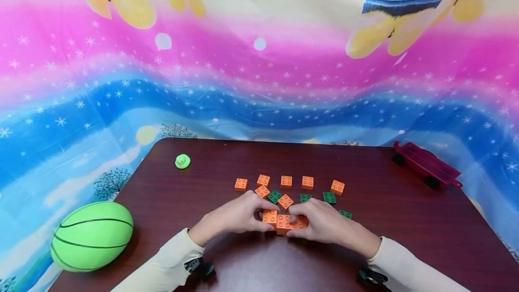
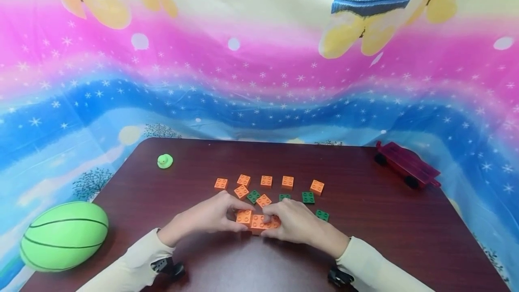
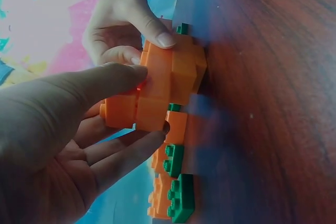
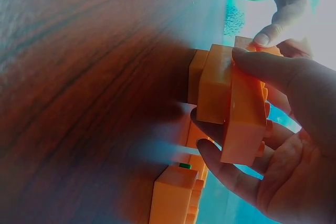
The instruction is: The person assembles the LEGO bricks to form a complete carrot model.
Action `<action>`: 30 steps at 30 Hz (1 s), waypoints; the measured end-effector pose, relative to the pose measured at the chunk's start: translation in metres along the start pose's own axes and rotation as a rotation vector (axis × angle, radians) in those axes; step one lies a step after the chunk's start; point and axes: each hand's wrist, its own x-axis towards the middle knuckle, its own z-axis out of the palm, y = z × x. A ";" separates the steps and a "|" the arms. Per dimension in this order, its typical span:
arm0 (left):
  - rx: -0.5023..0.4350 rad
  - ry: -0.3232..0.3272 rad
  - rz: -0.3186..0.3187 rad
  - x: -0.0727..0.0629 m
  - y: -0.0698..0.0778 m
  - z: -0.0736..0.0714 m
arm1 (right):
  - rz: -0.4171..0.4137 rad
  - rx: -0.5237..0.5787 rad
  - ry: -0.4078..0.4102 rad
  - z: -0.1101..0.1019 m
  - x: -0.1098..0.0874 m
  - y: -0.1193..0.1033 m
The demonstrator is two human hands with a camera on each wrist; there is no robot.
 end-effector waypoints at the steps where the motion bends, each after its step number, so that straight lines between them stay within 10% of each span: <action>1: -0.009 0.002 0.001 0.000 -0.001 0.001 | 0.002 0.001 0.001 0.000 0.000 0.000; 11: -0.071 -0.014 -0.022 -0.008 -0.007 0.009 | 0.003 0.000 0.003 0.000 -0.002 0.001; 23: -0.445 0.022 -0.176 -0.005 -0.008 0.014 | 0.006 0.024 0.003 0.000 -0.002 0.001; 30: -0.444 0.055 -0.215 -0.005 -0.006 0.013 | 0.001 0.027 -0.003 0.001 0.000 0.002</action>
